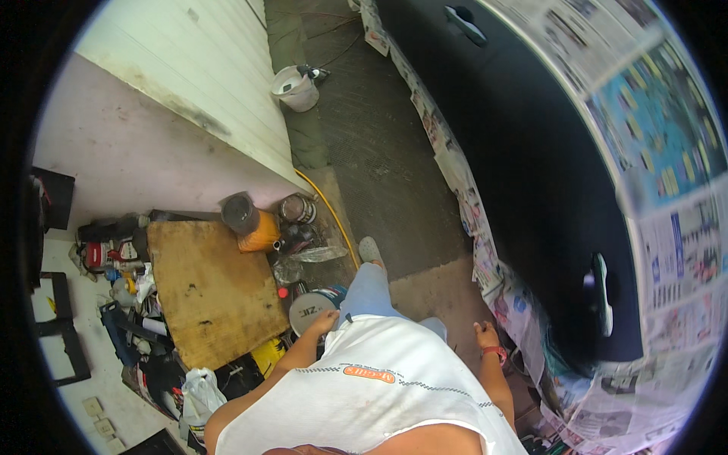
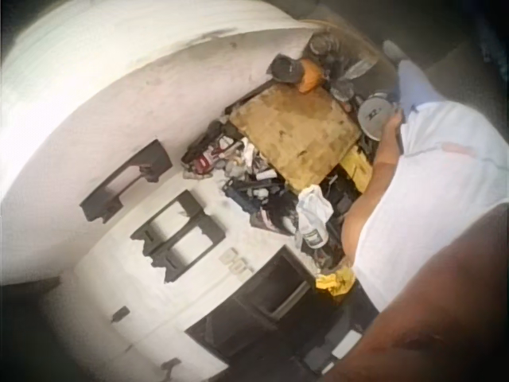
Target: The person uses a spray gun to apply black paint to the side of a car in a workshop. The car is partially covered with newspaper to protect areas not being painted. The person moves along the vehicle, spraying the door and lower panels in steady, overlapping strokes.
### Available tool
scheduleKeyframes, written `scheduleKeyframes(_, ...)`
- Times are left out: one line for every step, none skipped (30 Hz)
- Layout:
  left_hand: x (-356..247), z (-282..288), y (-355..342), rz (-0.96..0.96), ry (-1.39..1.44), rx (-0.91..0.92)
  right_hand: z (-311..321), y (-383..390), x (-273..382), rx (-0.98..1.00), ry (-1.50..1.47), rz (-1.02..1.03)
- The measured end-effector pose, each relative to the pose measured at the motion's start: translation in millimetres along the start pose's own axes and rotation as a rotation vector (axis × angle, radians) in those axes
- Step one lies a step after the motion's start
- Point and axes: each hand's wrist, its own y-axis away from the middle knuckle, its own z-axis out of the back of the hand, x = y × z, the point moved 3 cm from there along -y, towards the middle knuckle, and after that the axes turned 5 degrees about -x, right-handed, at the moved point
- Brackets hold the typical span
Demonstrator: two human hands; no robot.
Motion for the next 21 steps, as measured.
scheduleKeyframes(-5,18,-15,-0.001,-0.010,-0.010,-6,-6,15,0.018,-0.007,0.001)
scheduleKeyframes(-8,35,-30,-0.003,-0.022,-0.018,-11,-16,32,0.019,0.003,0.024)
scheduleKeyframes(-17,53,-39,0.039,0.060,-0.101,-13,-25,58,0.019,0.009,0.057)
scheduleKeyframes(-26,74,-52,0.051,0.089,-0.101,-14,-31,81,0.018,0.015,0.087)
scheduleKeyframes(-35,98,-66,0.062,0.116,-0.097,-18,-39,102,0.043,0.013,0.032)
scheduleKeyframes(-47,123,-79,0.070,0.140,-0.100,-16,-49,130,0.024,0.029,0.068)
scheduleKeyframes(-53,148,-91,0.071,0.213,-0.148,-19,-56,158,0.019,0.041,0.101)
scheduleKeyframes(-61,171,-104,0.076,0.212,-0.155,-20,-63,183,0.012,0.051,0.130)
scheduleKeyframes(-75,197,-117,0.077,0.210,-0.165,-19,-71,209,-0.007,0.022,0.144)
scheduleKeyframes(-90,224,-133,0.073,0.210,-0.184,-17,-77,241,-0.018,0.001,0.154)
scheduleKeyframes(-104,250,-147,0.050,0.154,-0.182,-13,-81,270,-0.029,-0.021,0.164)
scheduleKeyframes(-124,274,-158,0.022,0.097,-0.226,-9,-89,296,-0.054,-0.042,0.174)
scheduleKeyframes(-153,292,-173,-0.019,0.045,-0.258,-12,-102,302,-0.033,-0.035,0.142)
scheduleKeyframes(-183,309,-189,-0.061,-0.004,-0.293,-15,-108,303,-0.072,-0.041,0.111)
scheduleKeyframes(-197,325,-211,-0.074,0.087,-0.289,-21,-119,309,-0.062,-0.024,0.100)
scheduleKeyframes(-220,338,-229,-0.074,0.098,-0.301,-24,-128,321,-0.013,0.028,-0.003)
scheduleKeyframes(-247,350,-243,-0.078,0.112,-0.315,-25,-133,334,-0.031,0.040,0.020)
scheduleKeyframes(-276,355,-254,-0.067,0.126,-0.304,-36,-150,319,-0.037,0.047,0.024)
scheduleKeyframes(-310,365,-259,-0.104,0.064,-0.310,-40,-161,328,0.058,0.082,-0.049)
scheduleKeyframes(-318,373,-276,-0.137,0.099,-0.299,-43,-175,344,0.089,0.120,-0.097)
scheduleKeyframes(-337,378,-285,-0.134,0.085,-0.300,-43,-192,356,0.121,0.160,-0.145)
